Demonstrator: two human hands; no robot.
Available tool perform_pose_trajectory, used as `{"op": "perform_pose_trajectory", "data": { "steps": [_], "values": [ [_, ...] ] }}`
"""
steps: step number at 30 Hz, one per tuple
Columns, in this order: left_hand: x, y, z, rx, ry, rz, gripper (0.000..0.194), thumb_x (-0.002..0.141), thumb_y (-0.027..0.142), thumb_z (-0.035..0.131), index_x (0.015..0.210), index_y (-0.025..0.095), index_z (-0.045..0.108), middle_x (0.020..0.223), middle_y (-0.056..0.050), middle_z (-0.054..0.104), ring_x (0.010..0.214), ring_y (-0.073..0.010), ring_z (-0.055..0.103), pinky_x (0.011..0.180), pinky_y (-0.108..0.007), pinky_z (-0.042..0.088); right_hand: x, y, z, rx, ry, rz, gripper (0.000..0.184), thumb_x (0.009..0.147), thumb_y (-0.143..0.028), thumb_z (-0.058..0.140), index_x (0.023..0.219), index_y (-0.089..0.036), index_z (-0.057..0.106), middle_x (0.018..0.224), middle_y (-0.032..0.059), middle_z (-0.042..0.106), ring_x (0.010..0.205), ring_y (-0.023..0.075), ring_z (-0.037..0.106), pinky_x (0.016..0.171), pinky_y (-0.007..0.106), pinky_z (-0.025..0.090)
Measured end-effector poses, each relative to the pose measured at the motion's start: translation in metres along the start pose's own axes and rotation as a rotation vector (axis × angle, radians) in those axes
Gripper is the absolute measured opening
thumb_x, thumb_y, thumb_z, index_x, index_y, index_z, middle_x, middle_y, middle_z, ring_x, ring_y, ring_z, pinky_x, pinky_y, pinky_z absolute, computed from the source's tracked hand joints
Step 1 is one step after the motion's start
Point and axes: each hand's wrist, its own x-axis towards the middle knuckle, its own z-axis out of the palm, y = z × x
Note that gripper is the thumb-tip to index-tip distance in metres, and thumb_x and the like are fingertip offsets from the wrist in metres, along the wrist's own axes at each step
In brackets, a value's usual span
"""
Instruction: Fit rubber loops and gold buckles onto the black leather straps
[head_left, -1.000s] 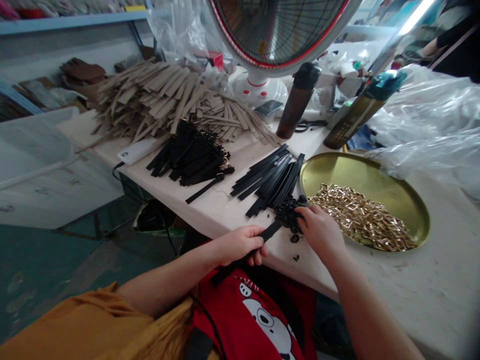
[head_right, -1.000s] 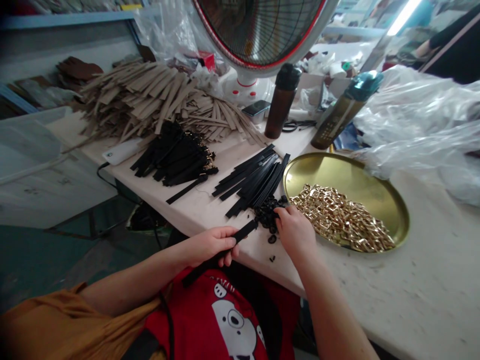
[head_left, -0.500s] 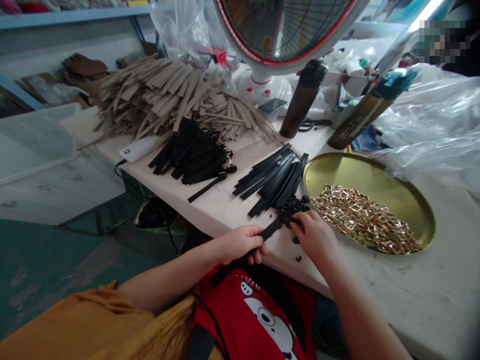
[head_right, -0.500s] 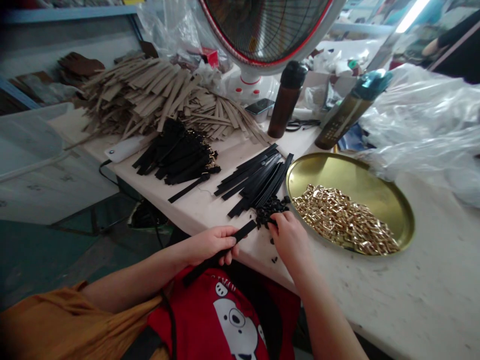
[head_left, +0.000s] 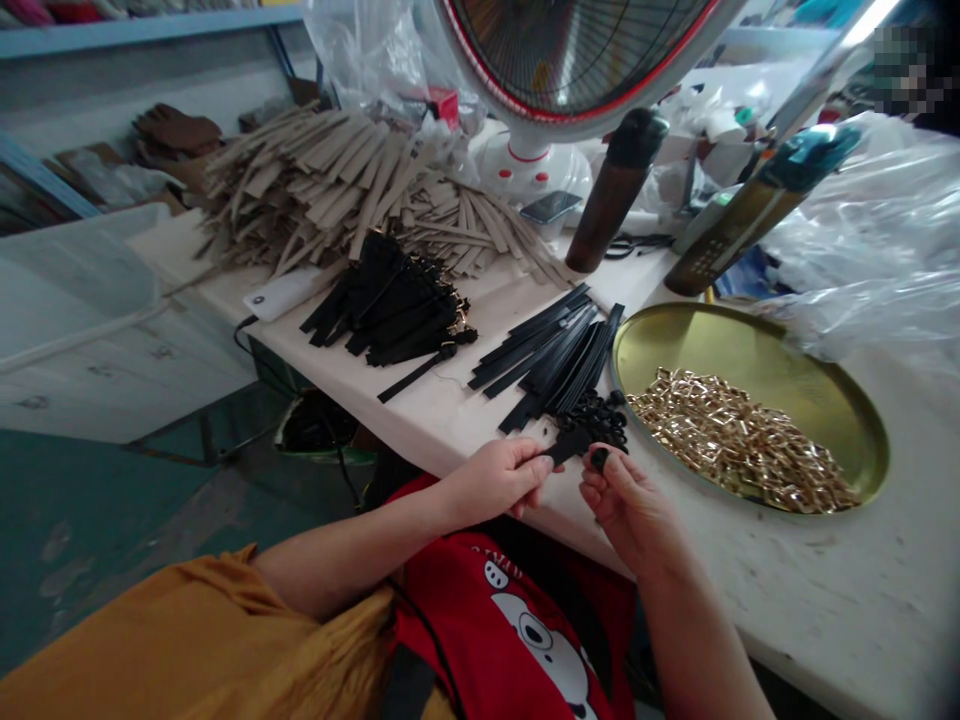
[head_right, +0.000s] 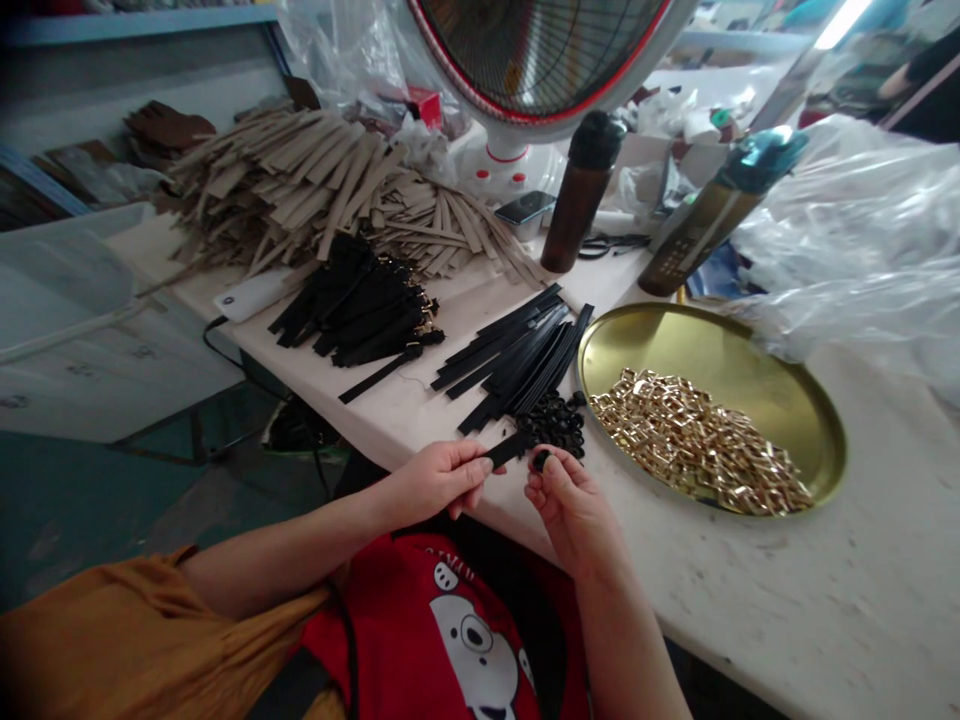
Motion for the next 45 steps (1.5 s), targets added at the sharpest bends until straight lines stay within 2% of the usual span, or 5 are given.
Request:
{"op": "perform_pose_trajectory", "data": {
  "steps": [22,26,34,42,45],
  "values": [
    [-0.020,0.008,-0.006,1.094,-0.022,0.201,0.031,0.086,0.033,0.032,0.082,0.018,0.060,0.073,-0.004,0.063,0.065,-0.0164,0.056,0.055,-0.024,0.034,-0.021,0.019,0.006,-0.618,-0.051,-0.239,0.017,0.065,-0.032,0.069,0.076,-0.020,0.065,0.058,-0.0020,0.059,0.056,0.0121,0.053,0.058,0.026,0.042],
    [-0.020,0.012,-0.010,1.067,-0.111,0.247,0.026,0.085,0.029,0.037,0.083,0.019,0.061,0.077,-0.003,0.065,0.068,-0.0163,0.057,0.056,-0.023,0.034,-0.024,0.017,0.005,-0.688,-0.111,-0.285,0.013,0.064,-0.030,0.070,0.073,-0.021,0.067,0.060,-0.0015,0.059,0.058,0.0123,0.053,0.058,0.025,0.043],
    [-0.010,0.008,0.002,0.725,0.053,0.240,0.029,0.088,0.029,0.033,0.079,0.016,0.057,0.066,0.000,0.057,0.060,-0.0108,0.050,0.053,-0.020,0.030,-0.021,0.020,0.012,-0.124,0.072,-0.082,0.025,0.062,-0.033,0.073,0.084,-0.024,0.066,0.072,-0.0024,0.063,0.054,0.0075,0.055,0.056,0.021,0.049],
    [-0.011,0.004,-0.001,0.971,-0.010,0.227,0.029,0.086,0.032,0.035,0.079,0.018,0.060,0.068,-0.003,0.061,0.060,-0.0149,0.052,0.052,-0.024,0.027,-0.026,0.017,0.009,-0.682,-0.019,-0.460,0.014,0.070,-0.027,0.066,0.083,-0.024,0.067,0.077,0.0004,0.059,0.068,0.0136,0.056,0.064,0.027,0.045],
    [-0.008,0.002,0.004,0.954,0.004,0.228,0.029,0.087,0.031,0.035,0.080,0.017,0.060,0.071,-0.003,0.062,0.063,-0.0157,0.054,0.053,-0.024,0.028,-0.023,0.013,0.004,-0.723,-0.061,-0.423,0.013,0.069,-0.028,0.067,0.081,-0.023,0.067,0.074,0.0006,0.059,0.067,0.0138,0.055,0.062,0.027,0.044]
  ]
}}
